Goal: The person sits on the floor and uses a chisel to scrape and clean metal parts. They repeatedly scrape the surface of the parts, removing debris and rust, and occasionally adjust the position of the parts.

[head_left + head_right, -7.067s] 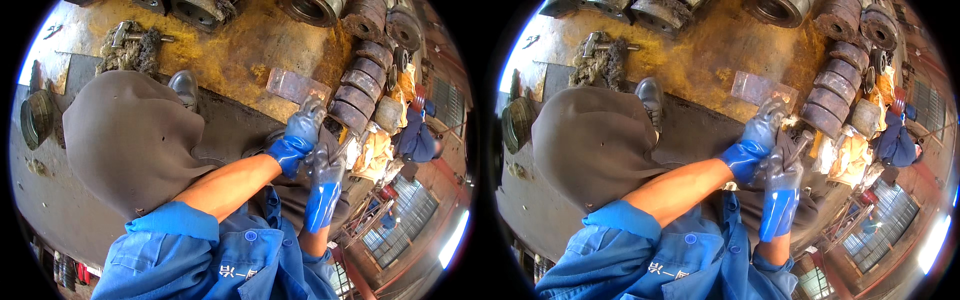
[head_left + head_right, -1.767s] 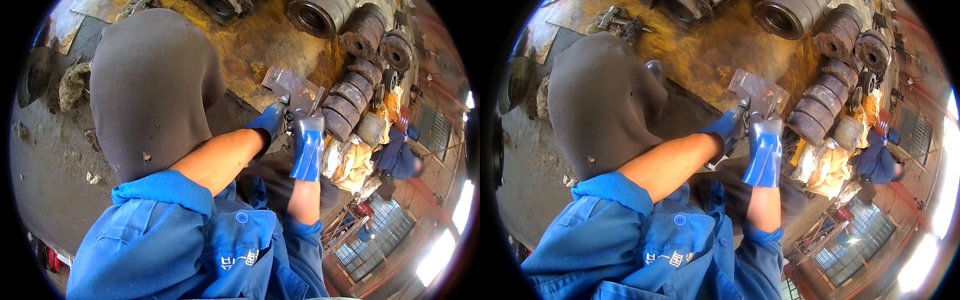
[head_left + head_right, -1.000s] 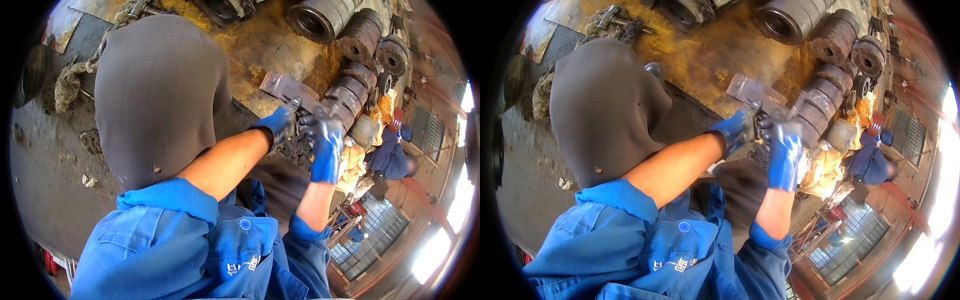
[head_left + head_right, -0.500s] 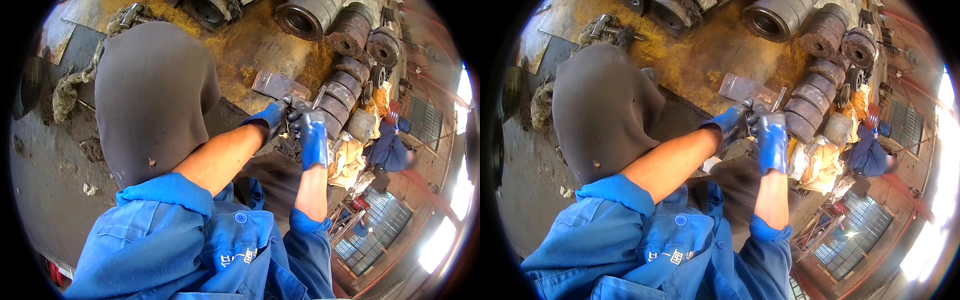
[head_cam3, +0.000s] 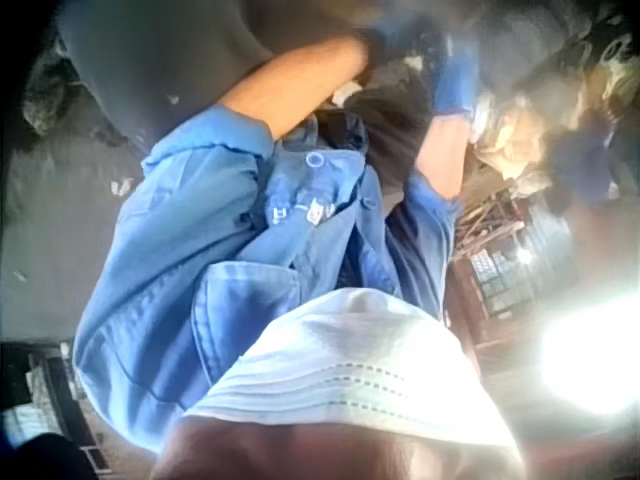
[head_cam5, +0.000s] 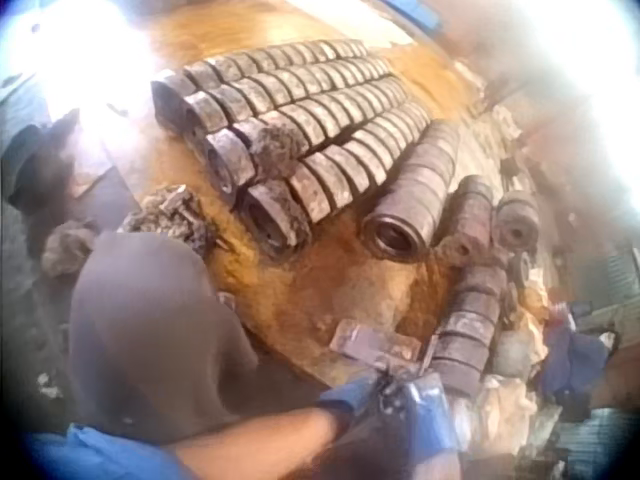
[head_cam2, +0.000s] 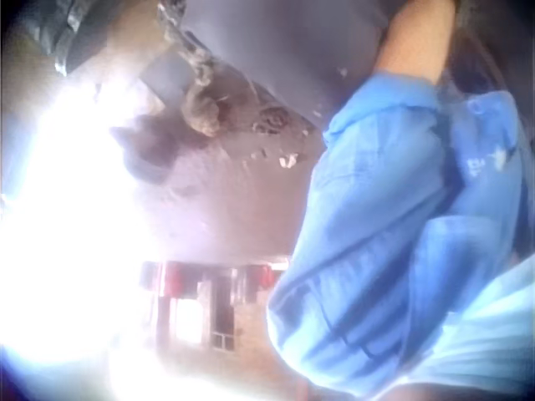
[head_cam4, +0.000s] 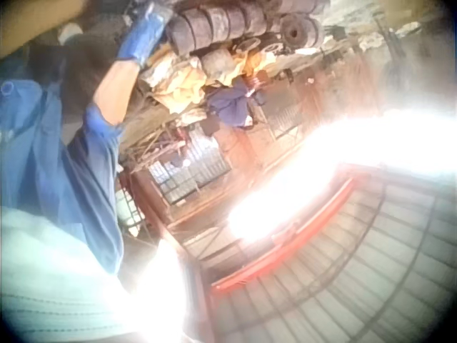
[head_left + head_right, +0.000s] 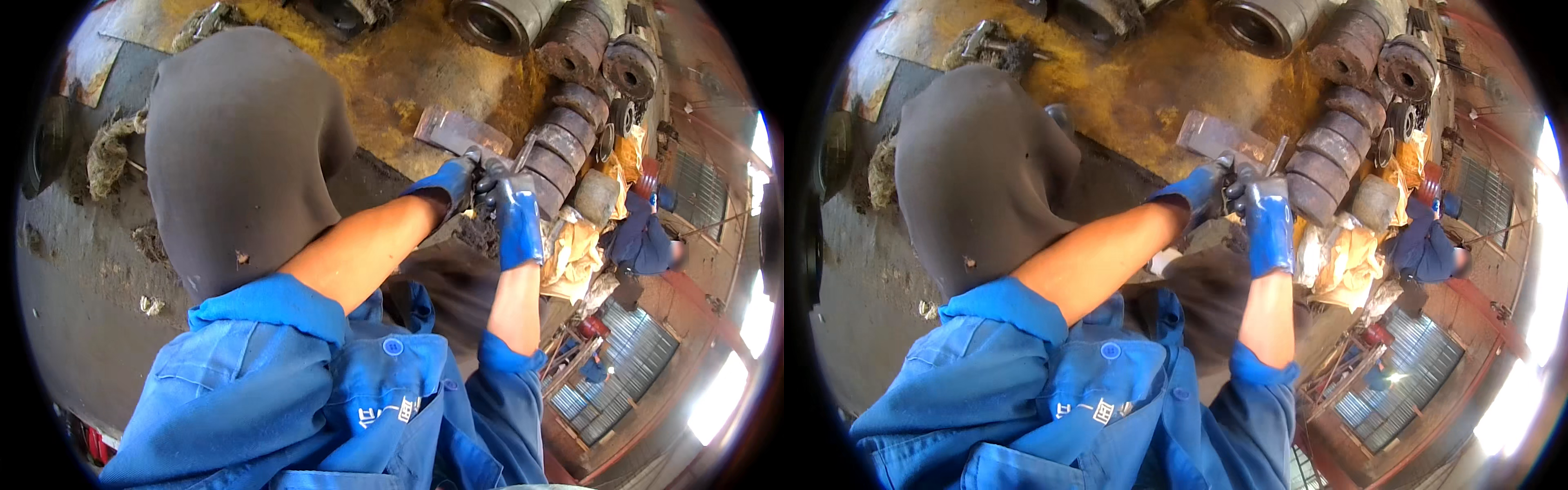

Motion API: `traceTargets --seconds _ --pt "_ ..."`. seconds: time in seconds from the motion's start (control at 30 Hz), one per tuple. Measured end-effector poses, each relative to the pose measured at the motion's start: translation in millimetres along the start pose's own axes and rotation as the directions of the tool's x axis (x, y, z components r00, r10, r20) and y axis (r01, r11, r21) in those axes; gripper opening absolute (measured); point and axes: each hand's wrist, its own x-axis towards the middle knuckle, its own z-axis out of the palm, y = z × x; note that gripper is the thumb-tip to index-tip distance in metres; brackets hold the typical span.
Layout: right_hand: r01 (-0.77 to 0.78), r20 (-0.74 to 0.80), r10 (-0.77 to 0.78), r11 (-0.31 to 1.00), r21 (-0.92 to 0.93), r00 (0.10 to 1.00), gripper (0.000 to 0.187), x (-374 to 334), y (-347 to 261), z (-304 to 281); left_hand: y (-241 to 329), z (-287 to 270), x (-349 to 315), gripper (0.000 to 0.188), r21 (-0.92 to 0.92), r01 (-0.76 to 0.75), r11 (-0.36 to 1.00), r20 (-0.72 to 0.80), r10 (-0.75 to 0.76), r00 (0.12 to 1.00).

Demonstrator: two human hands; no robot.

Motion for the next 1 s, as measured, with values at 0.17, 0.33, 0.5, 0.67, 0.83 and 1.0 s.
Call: traceTargets --seconds 0.17,0.33,0.5,0.67,0.83,1.0 --pt "-0.383 -0.073 0.387 0.922 0.066 0.919 0.039 41.5 14.5 -20.3 -15.3 43.5 6.0 0.061 -0.023 -0.039 0.999 -0.505 0.022 0.863" --pt "-0.318 0.02 0.318 0.948 -0.018 0.948 0.041 14.0 -0.7 13.9 -7.4 -3.5 -7.5 0.064 -0.012 -0.077 0.997 -0.249 0.071 0.966" --pt "-0.285 -0.079 0.277 0.953 -0.101 0.957 0.037 11.0 -10.7 4.5 -5.1 -4.2 11.1 0.04 -0.004 -0.091 0.996 -0.564 0.073 0.823" --pt "-0.392 -0.118 0.377 0.908 -0.148 0.919 0.037 5.6 -33.0 16.3 -7.8 5.5 1.5 0.041 0.029 -0.171 0.985 -0.649 0.149 0.746" --pt "-0.216 -0.057 0.214 0.975 -0.046 0.975 0.039 5.1 -8.6 10.3 2.8 -4.1 -8.4 0.047 -0.058 -0.041 0.997 0.026 0.043 0.999" --pt "-0.402 -0.04 0.405 0.914 0.058 0.914 0.036 8.1 -36.9 -8.3 -7.5 -14.0 10.7 0.055 0.075 -0.11 0.991 -0.246 0.126 0.961"
